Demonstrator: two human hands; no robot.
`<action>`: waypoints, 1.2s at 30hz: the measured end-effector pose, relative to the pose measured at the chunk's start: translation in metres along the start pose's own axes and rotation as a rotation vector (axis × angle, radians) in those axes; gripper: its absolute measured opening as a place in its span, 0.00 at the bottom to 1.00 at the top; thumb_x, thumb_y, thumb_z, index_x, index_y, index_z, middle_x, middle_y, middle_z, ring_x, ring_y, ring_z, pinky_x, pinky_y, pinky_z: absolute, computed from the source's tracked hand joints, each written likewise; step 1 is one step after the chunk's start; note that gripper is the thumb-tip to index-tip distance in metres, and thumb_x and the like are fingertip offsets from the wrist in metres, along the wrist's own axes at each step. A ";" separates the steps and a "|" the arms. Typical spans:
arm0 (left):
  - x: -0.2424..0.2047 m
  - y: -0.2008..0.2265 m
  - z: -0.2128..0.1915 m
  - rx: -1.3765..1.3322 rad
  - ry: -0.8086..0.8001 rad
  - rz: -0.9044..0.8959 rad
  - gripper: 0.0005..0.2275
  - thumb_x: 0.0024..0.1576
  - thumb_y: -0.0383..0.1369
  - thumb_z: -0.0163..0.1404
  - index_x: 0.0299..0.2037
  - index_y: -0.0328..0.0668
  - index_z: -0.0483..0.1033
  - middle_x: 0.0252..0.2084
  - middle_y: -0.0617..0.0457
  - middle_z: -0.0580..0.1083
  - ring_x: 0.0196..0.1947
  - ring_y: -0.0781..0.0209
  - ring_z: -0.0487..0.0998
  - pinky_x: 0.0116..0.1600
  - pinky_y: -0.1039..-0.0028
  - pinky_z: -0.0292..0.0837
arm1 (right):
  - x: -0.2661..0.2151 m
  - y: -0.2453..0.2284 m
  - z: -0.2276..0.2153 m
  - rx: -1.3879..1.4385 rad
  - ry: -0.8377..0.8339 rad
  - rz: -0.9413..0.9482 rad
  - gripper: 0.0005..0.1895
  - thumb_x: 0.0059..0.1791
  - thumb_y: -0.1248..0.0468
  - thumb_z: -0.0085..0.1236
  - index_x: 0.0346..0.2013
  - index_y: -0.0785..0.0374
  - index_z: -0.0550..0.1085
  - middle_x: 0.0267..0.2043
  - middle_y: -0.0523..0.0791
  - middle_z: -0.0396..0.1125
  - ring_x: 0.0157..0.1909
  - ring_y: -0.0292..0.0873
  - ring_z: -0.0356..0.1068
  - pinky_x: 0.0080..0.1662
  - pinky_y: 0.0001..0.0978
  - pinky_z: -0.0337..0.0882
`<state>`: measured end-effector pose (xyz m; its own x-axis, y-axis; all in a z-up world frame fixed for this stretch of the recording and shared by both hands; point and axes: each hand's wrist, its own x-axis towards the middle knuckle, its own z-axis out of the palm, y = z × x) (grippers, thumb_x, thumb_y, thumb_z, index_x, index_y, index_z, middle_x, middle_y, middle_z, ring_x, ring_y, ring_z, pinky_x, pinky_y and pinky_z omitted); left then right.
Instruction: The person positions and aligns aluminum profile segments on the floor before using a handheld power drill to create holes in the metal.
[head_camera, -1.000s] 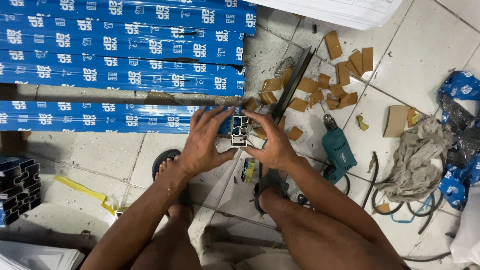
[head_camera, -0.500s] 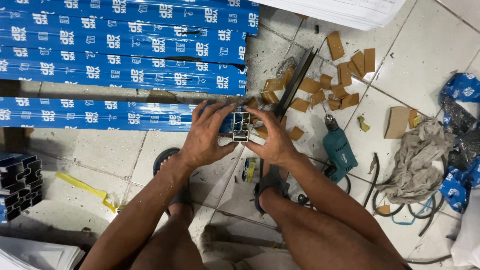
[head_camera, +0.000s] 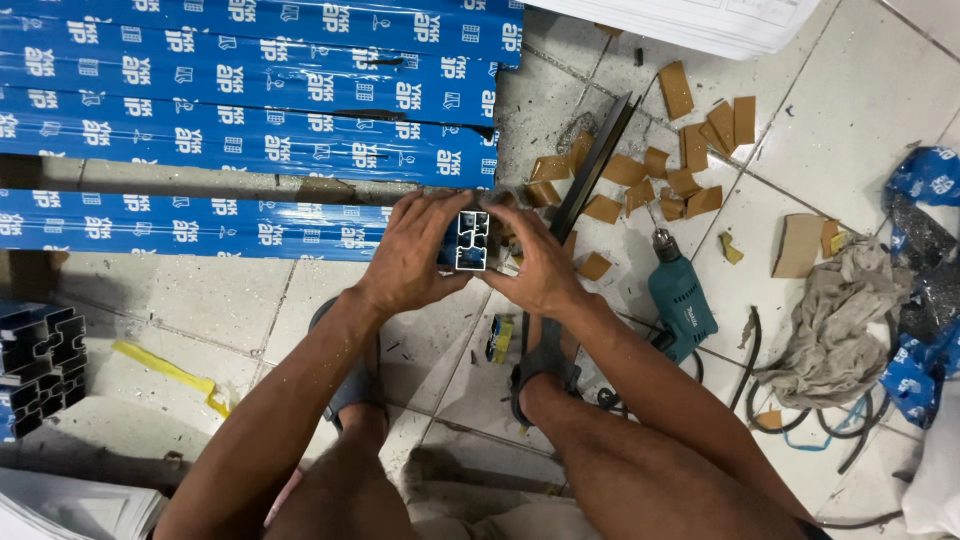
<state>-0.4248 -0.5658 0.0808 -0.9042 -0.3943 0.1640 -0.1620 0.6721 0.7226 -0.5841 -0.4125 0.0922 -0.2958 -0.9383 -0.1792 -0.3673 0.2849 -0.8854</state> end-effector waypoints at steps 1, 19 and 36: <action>0.000 -0.001 0.001 0.001 0.001 0.011 0.45 0.37 0.34 0.72 0.69 0.43 0.63 0.61 0.48 0.75 0.62 0.45 0.73 0.70 0.48 0.58 | 0.000 0.002 0.001 0.008 -0.007 -0.009 0.42 0.45 0.67 0.70 0.71 0.61 0.60 0.64 0.59 0.61 0.67 0.69 0.61 0.64 0.71 0.64; 0.009 -0.001 0.001 -0.034 0.031 0.071 0.43 0.37 0.32 0.71 0.68 0.39 0.65 0.53 0.45 0.78 0.52 0.45 0.79 0.67 0.50 0.63 | 0.000 0.027 0.004 -0.049 0.054 -0.116 0.45 0.41 0.64 0.76 0.70 0.58 0.63 0.60 0.54 0.64 0.64 0.64 0.66 0.62 0.60 0.68; 0.005 -0.014 0.012 -0.092 0.034 0.125 0.42 0.36 0.30 0.70 0.65 0.32 0.67 0.56 0.42 0.77 0.50 0.42 0.79 0.64 0.50 0.63 | -0.048 0.013 0.022 0.224 0.269 -0.075 0.41 0.48 0.75 0.59 0.74 0.69 0.53 0.71 0.60 0.56 0.65 0.67 0.66 0.66 0.69 0.63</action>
<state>-0.4318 -0.5699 0.0640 -0.9009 -0.3329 0.2784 -0.0104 0.6579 0.7531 -0.5549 -0.3680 0.0798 -0.5075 -0.8615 -0.0171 -0.2032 0.1389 -0.9692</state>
